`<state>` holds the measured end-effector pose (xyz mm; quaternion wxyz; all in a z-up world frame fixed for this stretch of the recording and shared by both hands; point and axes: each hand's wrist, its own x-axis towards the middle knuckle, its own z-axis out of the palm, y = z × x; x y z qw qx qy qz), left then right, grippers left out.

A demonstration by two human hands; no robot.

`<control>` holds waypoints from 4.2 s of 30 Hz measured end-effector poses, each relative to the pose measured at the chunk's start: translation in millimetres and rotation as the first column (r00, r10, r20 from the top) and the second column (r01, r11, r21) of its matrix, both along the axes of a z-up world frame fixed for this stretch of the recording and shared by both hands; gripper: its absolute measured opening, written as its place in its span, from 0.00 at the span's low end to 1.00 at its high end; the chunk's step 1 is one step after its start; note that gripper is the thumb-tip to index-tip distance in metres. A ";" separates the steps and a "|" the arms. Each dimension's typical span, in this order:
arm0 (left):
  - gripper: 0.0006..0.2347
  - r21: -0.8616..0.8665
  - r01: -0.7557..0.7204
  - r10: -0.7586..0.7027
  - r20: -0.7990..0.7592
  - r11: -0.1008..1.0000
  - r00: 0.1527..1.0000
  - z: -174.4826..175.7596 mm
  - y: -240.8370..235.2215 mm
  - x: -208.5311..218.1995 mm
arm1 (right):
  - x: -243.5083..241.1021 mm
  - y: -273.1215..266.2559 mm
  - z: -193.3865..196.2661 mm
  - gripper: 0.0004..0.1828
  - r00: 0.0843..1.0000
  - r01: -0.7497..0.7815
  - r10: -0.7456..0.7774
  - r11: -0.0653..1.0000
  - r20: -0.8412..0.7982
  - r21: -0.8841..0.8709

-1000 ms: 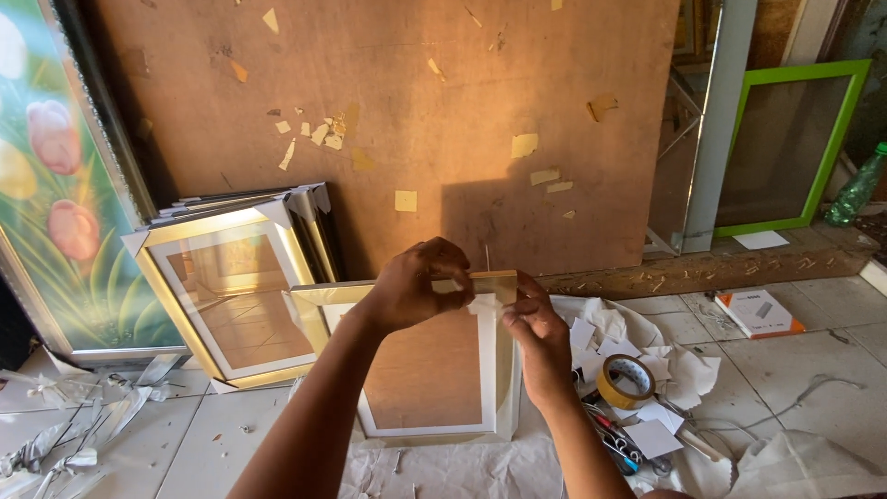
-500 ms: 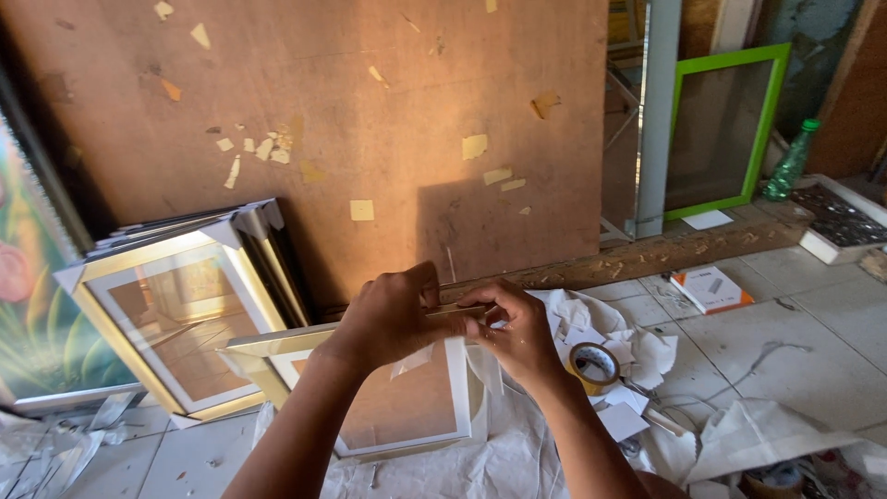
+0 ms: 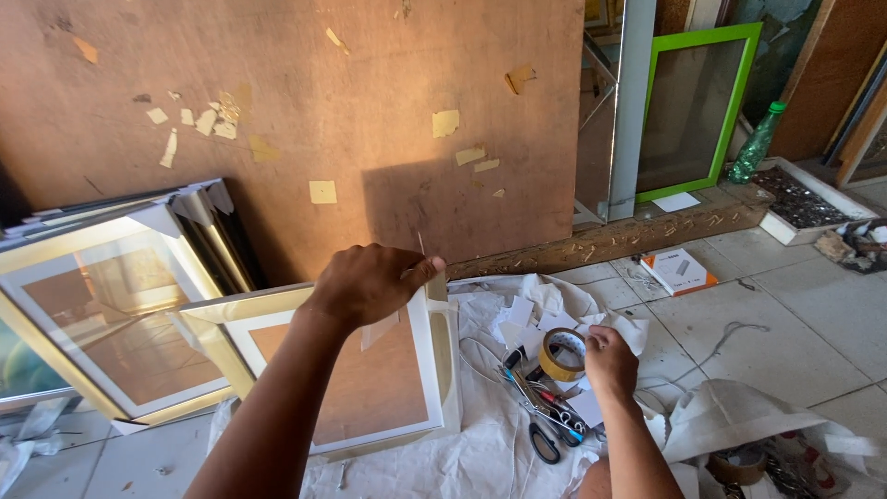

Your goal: The person sits on the floor and applies white paper strips to the edges of a picture frame using a stapler. They repeatedly pick up strips, align them along the frame edges, and staple them in place. The person handles the frame, paper strips, and stapler throughout the task.

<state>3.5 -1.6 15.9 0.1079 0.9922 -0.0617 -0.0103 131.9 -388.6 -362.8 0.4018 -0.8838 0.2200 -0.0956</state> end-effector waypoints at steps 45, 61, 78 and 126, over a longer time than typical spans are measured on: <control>0.20 0.044 -0.004 0.000 0.091 0.999 0.996 -23.0 9.7 26.3 | -60.7 120.4 239.8 0.23 0.822 -0.483 -0.087 0.414 0.562 0.771; 0.24 0.115 0.048 -0.079 0.287 0.992 0.955 -18.3 0.6 -11.1 | -101.9 220.3 227.9 0.20 0.630 -0.692 0.142 0.547 0.763 0.470; 0.08 -0.250 -0.050 0.096 0.175 0.967 0.980 -17.5 3.1 1.6 | -128.2 245.1 217.6 0.06 0.442 -0.511 0.042 0.832 0.896 0.214; 0.14 -0.171 0.146 -0.129 0.107 0.974 0.986 -8.7 13.2 0.3 | -22.7 116.5 -10.9 0.17 0.797 -0.604 0.471 0.631 -0.379 -0.486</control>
